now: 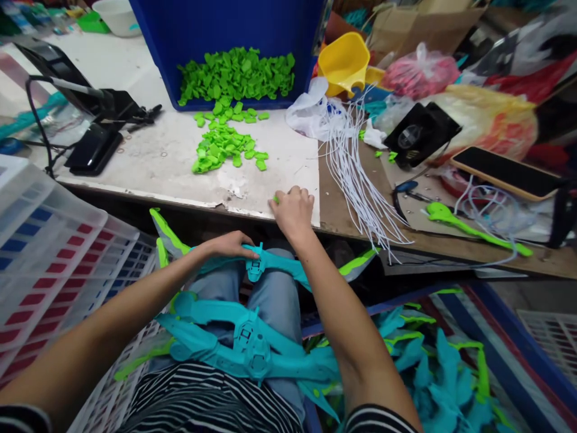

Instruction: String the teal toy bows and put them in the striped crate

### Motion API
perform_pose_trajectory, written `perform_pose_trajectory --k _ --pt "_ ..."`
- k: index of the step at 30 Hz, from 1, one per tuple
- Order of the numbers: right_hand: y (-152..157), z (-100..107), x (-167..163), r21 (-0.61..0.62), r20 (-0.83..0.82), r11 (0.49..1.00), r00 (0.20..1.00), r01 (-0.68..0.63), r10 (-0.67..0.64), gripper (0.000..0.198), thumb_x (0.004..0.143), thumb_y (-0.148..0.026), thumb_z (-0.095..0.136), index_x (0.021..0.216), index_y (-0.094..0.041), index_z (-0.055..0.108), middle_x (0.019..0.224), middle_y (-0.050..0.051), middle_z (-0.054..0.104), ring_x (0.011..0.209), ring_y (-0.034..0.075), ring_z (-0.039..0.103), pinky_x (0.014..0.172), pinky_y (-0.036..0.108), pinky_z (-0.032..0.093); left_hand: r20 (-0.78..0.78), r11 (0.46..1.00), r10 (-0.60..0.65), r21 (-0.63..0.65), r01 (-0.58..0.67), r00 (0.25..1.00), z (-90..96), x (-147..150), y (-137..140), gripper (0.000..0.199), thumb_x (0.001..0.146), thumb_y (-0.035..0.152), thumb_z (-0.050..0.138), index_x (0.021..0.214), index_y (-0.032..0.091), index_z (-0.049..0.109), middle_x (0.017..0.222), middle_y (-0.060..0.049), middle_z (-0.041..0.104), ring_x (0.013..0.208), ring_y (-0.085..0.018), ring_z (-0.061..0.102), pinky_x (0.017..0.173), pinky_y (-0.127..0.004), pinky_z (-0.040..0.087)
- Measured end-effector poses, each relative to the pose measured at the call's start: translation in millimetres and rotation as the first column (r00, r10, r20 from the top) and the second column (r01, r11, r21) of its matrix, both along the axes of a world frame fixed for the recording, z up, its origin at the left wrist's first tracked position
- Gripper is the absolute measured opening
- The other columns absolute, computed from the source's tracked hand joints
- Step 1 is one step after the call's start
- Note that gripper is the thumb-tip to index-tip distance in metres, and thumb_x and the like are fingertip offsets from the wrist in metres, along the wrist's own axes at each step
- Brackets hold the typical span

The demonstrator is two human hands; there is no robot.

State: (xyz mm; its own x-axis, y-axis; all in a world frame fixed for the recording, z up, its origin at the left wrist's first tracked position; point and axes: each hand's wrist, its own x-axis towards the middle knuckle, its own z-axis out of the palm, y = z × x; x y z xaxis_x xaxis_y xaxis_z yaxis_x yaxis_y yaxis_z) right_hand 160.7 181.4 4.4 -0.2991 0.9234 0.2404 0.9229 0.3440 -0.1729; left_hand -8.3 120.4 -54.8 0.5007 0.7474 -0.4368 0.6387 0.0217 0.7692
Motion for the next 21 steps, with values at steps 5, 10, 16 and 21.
perform_pose_trajectory --k 5,10,16,21 --pt "-59.1 -20.5 34.0 0.145 -0.265 0.914 0.875 -0.379 0.405 0.03 0.088 -0.036 0.056 0.112 -0.017 0.062 0.102 0.012 0.066 0.095 0.025 0.059 0.083 0.039 0.048 0.067 0.997 -0.066 -0.029 0.068 0.996 -1.5 0.4 3.7 0.048 0.073 0.054 0.058 0.085 0.009 0.07 0.07 -0.001 0.061 0.066 -0.013 0.05 0.061 -0.023 0.035" --pt "-122.2 -62.8 48.1 0.203 -0.18 0.809 0.791 -0.552 0.585 0.021 0.09 -0.028 0.055 0.106 -0.017 0.064 0.102 0.012 0.068 0.094 0.023 0.06 0.078 0.037 0.049 0.122 0.994 -0.076 -0.074 0.086 0.99 -2.1 1.9 3.5 0.051 0.076 0.058 0.052 0.075 0.009 0.067 0.063 0.0 0.056 0.061 -0.012 0.046 0.058 -0.022 0.034" --pt "-122.8 -83.2 38.1 0.287 -0.115 0.792 0.801 -0.539 0.587 0.019 0.089 -0.024 0.056 0.103 -0.016 0.067 0.103 0.013 0.068 0.094 0.023 0.057 0.079 0.037 0.049 0.117 0.993 -0.082 -0.074 0.091 0.99 -4.3 5.2 2.0 0.049 0.079 0.054 0.05 0.077 0.008 0.066 0.061 -0.001 0.055 0.058 -0.011 0.046 0.056 -0.023 0.032" --pt "-125.4 -86.5 33.0 0.292 -0.117 0.828 0.841 -0.48 0.529 0.019 0.089 -0.024 0.056 0.101 -0.016 0.068 0.103 0.011 0.068 0.096 0.024 0.053 0.081 0.039 0.048 0.117 0.993 -0.106 -0.039 0.111 0.987 -6.7 0.6 3.1 0.048 0.078 0.053 0.053 0.086 0.008 0.068 0.068 -0.001 0.059 0.064 -0.012 0.048 0.06 -0.023 0.034"
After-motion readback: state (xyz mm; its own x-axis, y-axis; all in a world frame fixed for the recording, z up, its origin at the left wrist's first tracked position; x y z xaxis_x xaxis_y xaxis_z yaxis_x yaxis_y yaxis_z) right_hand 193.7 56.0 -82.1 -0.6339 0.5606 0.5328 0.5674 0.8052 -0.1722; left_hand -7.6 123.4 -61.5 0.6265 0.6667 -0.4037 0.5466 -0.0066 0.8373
